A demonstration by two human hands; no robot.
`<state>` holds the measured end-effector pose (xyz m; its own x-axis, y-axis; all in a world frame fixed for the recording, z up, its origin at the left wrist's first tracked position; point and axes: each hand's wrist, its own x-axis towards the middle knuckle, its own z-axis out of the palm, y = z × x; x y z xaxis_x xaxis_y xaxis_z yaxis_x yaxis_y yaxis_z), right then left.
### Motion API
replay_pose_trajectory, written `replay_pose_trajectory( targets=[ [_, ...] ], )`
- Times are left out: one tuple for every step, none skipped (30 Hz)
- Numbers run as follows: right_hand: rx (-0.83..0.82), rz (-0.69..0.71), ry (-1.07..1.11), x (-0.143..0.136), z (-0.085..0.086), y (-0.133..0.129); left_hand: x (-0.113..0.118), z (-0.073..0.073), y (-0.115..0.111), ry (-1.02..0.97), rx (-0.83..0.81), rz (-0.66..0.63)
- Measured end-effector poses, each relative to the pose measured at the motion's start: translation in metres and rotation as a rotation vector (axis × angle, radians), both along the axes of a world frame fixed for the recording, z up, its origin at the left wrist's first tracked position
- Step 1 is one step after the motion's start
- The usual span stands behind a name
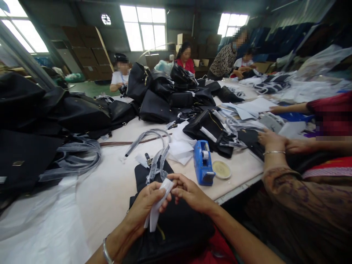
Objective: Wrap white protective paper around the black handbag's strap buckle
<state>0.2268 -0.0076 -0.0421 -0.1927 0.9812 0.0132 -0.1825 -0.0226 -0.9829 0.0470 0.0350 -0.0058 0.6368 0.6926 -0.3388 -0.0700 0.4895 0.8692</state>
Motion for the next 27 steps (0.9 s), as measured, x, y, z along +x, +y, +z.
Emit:
replay_pose_trajectory(
  targets=[
    [-0.018, 0.023, 0.026, 0.000, 0.002, 0.001, 0.001, 0.001, 0.000, 0.011, 0.025, 0.000],
    [-0.026, 0.033, 0.020, 0.000, 0.003, 0.003, 0.002, 0.003, -0.001, 0.032, 0.055, 0.005],
    [-0.021, 0.030, -0.016, -0.002, 0.005, 0.005, 0.003, 0.004, -0.002, 0.060, 0.087, 0.013],
    [-0.005, 0.021, -0.068, -0.004, 0.007, 0.008, 0.003, 0.004, -0.003, 0.089, 0.115, 0.021],
    [0.017, 0.011, -0.121, -0.006, 0.009, 0.011, 0.003, 0.005, -0.003, 0.115, 0.137, 0.031],
    [0.040, 0.007, -0.163, -0.008, 0.011, 0.015, 0.003, 0.005, -0.004, 0.134, 0.154, 0.043],
    [0.063, 0.006, -0.189, -0.010, 0.013, 0.018, 0.001, 0.005, -0.005, 0.144, 0.161, 0.054],
    [0.084, 0.001, -0.204, -0.011, 0.014, 0.022, -0.002, 0.006, -0.006, 0.144, 0.156, 0.056],
    [0.102, -0.011, -0.212, -0.012, 0.016, 0.026, -0.006, 0.006, -0.006, 0.142, 0.136, 0.047],
    [0.114, -0.026, -0.220, -0.012, 0.017, 0.029, -0.011, 0.008, -0.007, 0.139, 0.100, 0.034],
    [0.120, -0.038, -0.229, -0.013, 0.018, 0.031, -0.017, 0.009, -0.008, 0.133, 0.051, 0.017],
    [0.119, -0.045, -0.237, -0.014, 0.019, 0.032, -0.022, 0.011, -0.009, 0.125, -0.003, -0.001],
    [0.114, -0.047, -0.241, -0.016, 0.018, 0.032, -0.027, 0.013, -0.010, 0.116, -0.054, -0.014],
    [0.104, -0.048, -0.239, -0.018, 0.018, 0.031, -0.032, 0.014, -0.010, 0.100, -0.093, -0.020],
    [0.088, -0.055, -0.228, -0.020, 0.016, 0.028, -0.035, 0.016, -0.011, 0.079, -0.118, -0.022],
    [0.065, -0.078, -0.212, -0.024, 0.014, 0.023, -0.038, 0.017, -0.012, 0.058, -0.127, -0.021],
    [0.035, -0.114, -0.191, -0.028, 0.012, 0.017, -0.040, 0.017, -0.013, 0.041, -0.127, -0.018],
    [0.002, -0.152, -0.165, -0.033, 0.009, 0.010, -0.041, 0.018, -0.013, 0.027, -0.123, -0.016],
    [-0.032, -0.178, -0.136, -0.038, 0.005, 0.003, -0.042, 0.017, -0.014, 0.013, -0.119, -0.016],
    [-0.064, -0.190, -0.106, -0.043, 0.002, -0.004, -0.042, 0.017, -0.014, 0.000, -0.117, -0.016],
    [-0.090, -0.186, -0.072, -0.049, -0.001, -0.011, -0.042, 0.017, -0.015, -0.013, -0.118, -0.016],
    [-0.108, -0.170, -0.033, -0.054, -0.005, -0.017, -0.042, 0.017, -0.016, -0.024, -0.120, -0.014],
    [-0.124, -0.146, 0.013, -0.059, -0.007, -0.021, -0.042, 0.018, -0.017, -0.031, -0.120, -0.010],
    [-0.135, -0.121, 0.058, -0.064, -0.009, -0.024, -0.042, 0.018, -0.019, -0.035, -0.119, -0.003],
    [-0.141, -0.103, 0.092, -0.068, -0.010, -0.025, -0.042, 0.020, -0.020, -0.036, -0.117, 0.006],
    [-0.140, -0.093, 0.105, -0.072, -0.010, -0.026, -0.042, 0.022, -0.022, -0.037, -0.115, 0.015],
    [-0.137, -0.091, 0.092, -0.074, -0.008, -0.026, -0.042, 0.024, -0.024, -0.038, -0.115, 0.022]
  ],
)
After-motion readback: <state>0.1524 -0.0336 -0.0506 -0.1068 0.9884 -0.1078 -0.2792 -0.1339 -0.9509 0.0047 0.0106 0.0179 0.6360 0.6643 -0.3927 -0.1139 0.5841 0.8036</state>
